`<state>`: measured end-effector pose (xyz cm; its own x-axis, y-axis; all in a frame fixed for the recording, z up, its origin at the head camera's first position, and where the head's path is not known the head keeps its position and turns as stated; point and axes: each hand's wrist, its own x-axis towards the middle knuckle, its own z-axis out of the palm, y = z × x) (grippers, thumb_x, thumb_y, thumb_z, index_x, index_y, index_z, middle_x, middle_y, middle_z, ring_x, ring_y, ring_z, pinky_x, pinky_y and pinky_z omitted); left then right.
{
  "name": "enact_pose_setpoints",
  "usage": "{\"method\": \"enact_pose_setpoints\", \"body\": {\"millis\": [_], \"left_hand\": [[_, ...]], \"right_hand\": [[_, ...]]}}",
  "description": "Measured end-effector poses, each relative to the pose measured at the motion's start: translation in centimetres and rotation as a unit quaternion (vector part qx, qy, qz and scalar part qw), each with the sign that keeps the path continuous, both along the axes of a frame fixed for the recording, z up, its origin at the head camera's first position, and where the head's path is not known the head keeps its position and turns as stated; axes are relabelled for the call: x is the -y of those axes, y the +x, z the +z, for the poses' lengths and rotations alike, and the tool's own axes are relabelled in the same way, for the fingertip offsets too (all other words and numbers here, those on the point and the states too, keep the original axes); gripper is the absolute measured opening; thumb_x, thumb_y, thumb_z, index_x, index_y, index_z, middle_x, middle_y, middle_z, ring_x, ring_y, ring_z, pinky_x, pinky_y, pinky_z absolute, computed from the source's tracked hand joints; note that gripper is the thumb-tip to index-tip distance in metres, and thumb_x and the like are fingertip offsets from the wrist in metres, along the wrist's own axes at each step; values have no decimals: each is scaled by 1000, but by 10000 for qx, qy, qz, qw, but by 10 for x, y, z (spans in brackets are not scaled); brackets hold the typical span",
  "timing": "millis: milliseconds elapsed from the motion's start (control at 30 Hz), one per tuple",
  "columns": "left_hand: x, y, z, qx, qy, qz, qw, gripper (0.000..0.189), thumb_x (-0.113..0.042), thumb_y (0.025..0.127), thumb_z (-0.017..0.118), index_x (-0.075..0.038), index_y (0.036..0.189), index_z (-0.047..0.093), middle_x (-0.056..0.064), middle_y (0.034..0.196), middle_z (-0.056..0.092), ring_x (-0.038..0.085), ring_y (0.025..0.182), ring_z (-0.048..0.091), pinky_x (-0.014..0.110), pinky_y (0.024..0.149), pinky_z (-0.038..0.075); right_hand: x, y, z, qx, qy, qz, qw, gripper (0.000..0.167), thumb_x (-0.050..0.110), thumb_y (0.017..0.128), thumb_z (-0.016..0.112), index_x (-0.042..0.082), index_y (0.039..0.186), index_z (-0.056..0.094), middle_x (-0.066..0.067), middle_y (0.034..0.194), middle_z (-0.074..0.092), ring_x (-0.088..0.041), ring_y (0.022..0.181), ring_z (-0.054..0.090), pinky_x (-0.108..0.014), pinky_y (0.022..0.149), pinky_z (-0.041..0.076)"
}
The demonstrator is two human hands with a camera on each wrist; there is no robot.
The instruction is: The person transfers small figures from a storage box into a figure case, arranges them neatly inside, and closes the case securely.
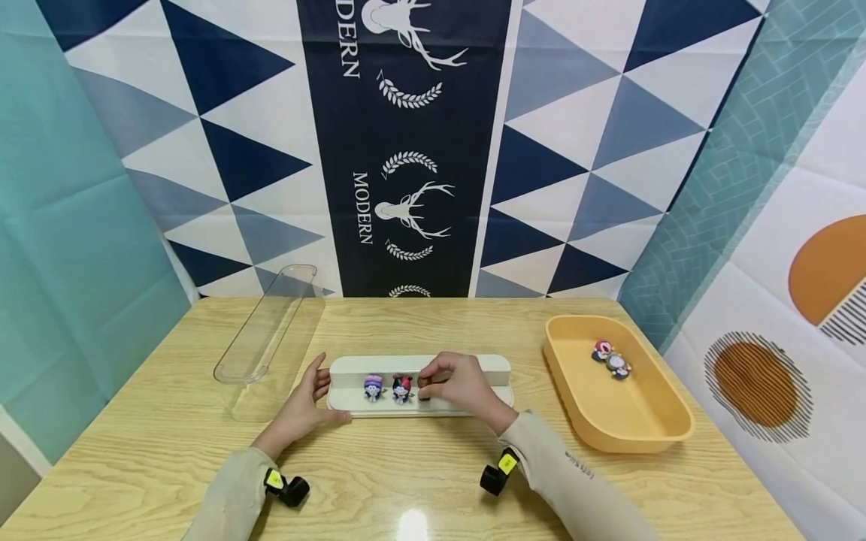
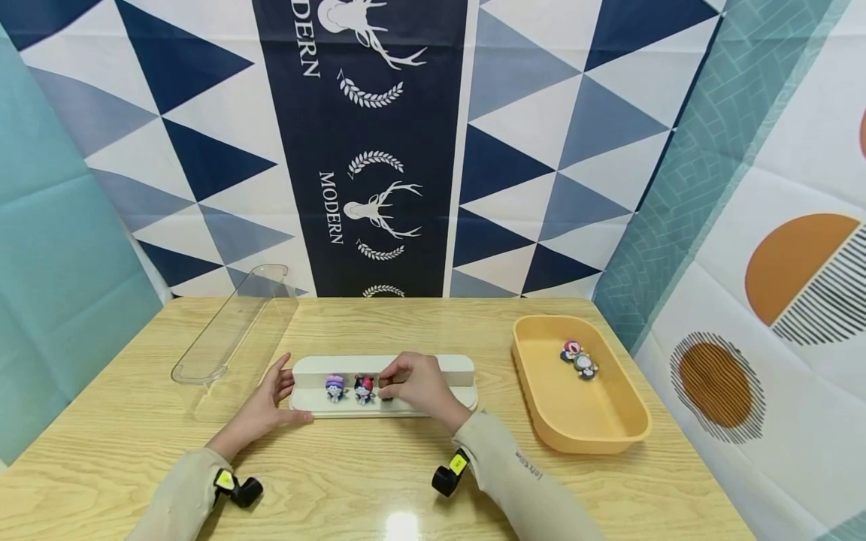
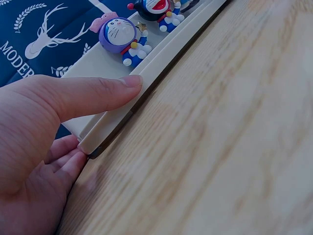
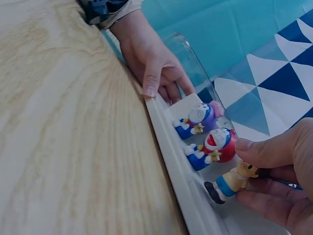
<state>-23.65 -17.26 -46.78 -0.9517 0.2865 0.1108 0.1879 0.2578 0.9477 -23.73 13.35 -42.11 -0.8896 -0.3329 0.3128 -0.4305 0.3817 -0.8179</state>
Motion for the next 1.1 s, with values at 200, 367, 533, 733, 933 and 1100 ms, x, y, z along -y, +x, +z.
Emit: {"method": "enact_pose_setpoints", "body": {"millis": [200,367,533,733,933,1100], "left_hand": [[0,0,0,5,-1,5,10000,120,2,74,87,5,156,0,32,144,35,46,134,38,52,113,33],[-1,1,0,10,-22,-6,10000,120,2,74,87,5,156,0,32,144,35,46,134,38,52,113,33],[-1,0,-1,-46,-49,-15,10000,120,1,74,87,6,156,0,32,143,36,47,133,38,52,113,33],[-1,-1,-2,-72,-60,7,10000,120,1,74,87,6,156,0,32,143,36,46,133,39,51,113,34],[0,0,-1,-73,-83,51,9999,120,1,73,87,7,156,0,33,142,36,46,133,39,50,113,34],[-1,0,-1,-116,-90,14,9999,120,2,73,87,8,155,0,33,142,36,47,132,39,51,112,34]], "right_hand": [[1,5,-6,-99,-64,12,9999,17,1,77,84,5,92,78,-3,88,72,-16,79,70,-26,72,59],[0,6,-8,-658,415,10,9970,17,5,78,85,8,94,79,-1,89,73,-12,75,68,-23,66,58],[-2,5,-4,-1717,1170,24,9782,16,9,76,87,8,90,79,-1,88,73,-16,79,61,-23,66,54],[0,4,-1,-2362,1684,-106,9570,15,14,74,89,9,82,77,0,93,70,-20,88,54,-35,77,51],[1,4,1,-2607,1950,-213,9453,17,12,73,90,10,81,75,-3,98,68,-22,94,53,-37,80,52],[1,2,5,-2645,2106,-197,9409,17,11,73,89,9,84,76,-4,100,67,-22,95,53,-36,82,51]]}}
